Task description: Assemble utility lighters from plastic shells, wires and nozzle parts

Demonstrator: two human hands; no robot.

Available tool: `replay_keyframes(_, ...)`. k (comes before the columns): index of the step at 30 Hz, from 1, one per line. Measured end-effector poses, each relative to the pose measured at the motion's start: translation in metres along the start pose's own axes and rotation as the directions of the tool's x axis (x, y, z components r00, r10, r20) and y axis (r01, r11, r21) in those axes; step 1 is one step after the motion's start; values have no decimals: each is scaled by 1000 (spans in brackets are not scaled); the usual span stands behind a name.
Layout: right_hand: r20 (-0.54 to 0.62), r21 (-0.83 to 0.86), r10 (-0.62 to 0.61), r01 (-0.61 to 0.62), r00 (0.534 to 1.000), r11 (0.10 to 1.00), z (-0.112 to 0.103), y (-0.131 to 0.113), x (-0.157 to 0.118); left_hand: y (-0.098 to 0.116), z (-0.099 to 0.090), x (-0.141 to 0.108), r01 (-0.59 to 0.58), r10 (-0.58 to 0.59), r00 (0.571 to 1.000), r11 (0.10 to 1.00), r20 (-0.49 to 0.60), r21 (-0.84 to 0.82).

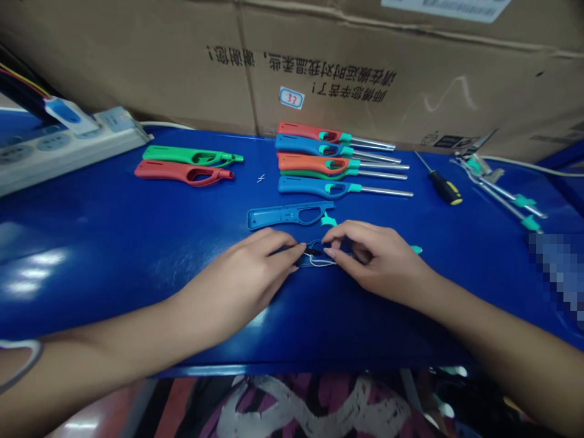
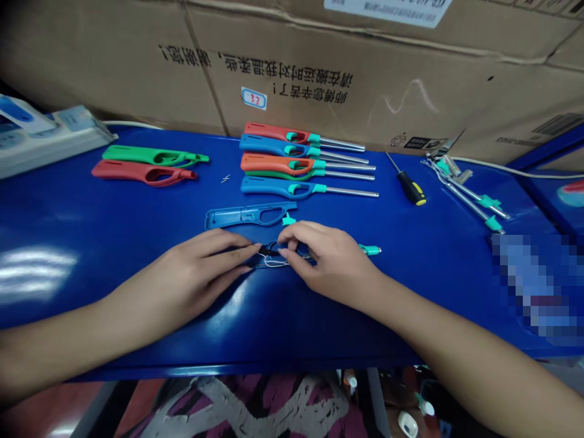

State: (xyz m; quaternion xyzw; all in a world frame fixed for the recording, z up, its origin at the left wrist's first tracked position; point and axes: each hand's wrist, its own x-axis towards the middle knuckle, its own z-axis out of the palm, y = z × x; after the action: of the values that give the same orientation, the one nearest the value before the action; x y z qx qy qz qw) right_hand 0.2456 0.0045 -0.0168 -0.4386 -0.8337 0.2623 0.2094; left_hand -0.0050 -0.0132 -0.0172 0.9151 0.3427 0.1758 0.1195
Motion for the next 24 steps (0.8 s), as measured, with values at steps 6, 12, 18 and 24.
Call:
replay_keyframes(6,-1,-13,-45,45,999,999,-2,3,-1,-6,4,6,-39,34,999,984,-28,-176)
replay_keyframes(12,86,-100,-69,77,994,992,-1,0,-6,-4,5,8,-69,59,997,970,-49,-234)
replay_keyframes(18,94,-412,-124,152,988,898,1,-3,-10,-6,4,9,-80,73,996,975,-41,-209)
replay_keyframes(24,160,-651,-252,294,954,700,1,-4,-12,-7,5,10,-103,93,994,972,-55,-212)
